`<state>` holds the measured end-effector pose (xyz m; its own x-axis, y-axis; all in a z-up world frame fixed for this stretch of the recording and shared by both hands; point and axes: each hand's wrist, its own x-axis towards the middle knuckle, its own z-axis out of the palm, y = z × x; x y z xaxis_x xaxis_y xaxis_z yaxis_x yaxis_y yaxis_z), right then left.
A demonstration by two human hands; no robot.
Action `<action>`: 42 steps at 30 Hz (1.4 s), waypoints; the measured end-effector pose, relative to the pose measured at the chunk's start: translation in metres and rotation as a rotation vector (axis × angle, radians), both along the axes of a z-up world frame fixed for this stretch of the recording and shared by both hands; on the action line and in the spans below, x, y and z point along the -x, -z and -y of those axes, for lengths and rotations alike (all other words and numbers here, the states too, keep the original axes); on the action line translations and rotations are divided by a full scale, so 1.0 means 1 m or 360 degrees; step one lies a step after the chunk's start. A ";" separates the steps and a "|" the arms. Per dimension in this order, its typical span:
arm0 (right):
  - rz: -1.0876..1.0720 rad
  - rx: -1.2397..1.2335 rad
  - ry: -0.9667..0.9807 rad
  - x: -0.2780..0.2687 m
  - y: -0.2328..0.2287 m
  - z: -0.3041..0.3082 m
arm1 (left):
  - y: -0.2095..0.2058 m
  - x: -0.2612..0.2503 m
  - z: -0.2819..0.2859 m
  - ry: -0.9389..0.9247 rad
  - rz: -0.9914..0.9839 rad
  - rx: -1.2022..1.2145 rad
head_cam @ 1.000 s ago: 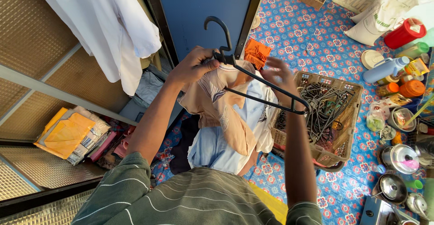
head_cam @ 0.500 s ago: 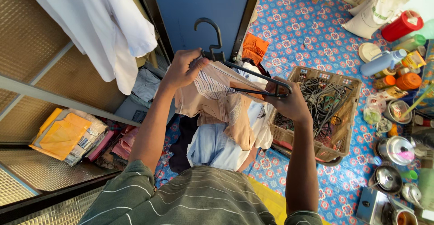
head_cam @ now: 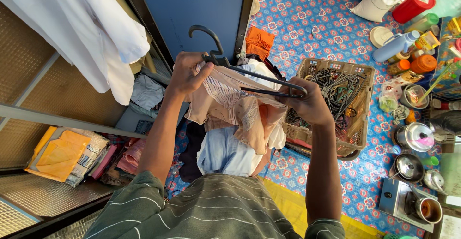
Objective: The person hangs a light green shirt on a hanger and places it in a wardrobe. Then the person hangs a white shirt on a hanger and places it in the same wardrobe. Finally, the person picks up a beige top and a hanger and begins to prepare to hang it.
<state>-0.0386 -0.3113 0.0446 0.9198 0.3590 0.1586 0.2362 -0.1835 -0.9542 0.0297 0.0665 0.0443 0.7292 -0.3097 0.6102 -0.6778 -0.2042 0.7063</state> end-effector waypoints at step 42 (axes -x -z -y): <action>0.0631 0.0257 0.0154 0.018 -0.059 -0.015 | -0.060 -0.021 0.005 -0.0909 -0.0103 0.0139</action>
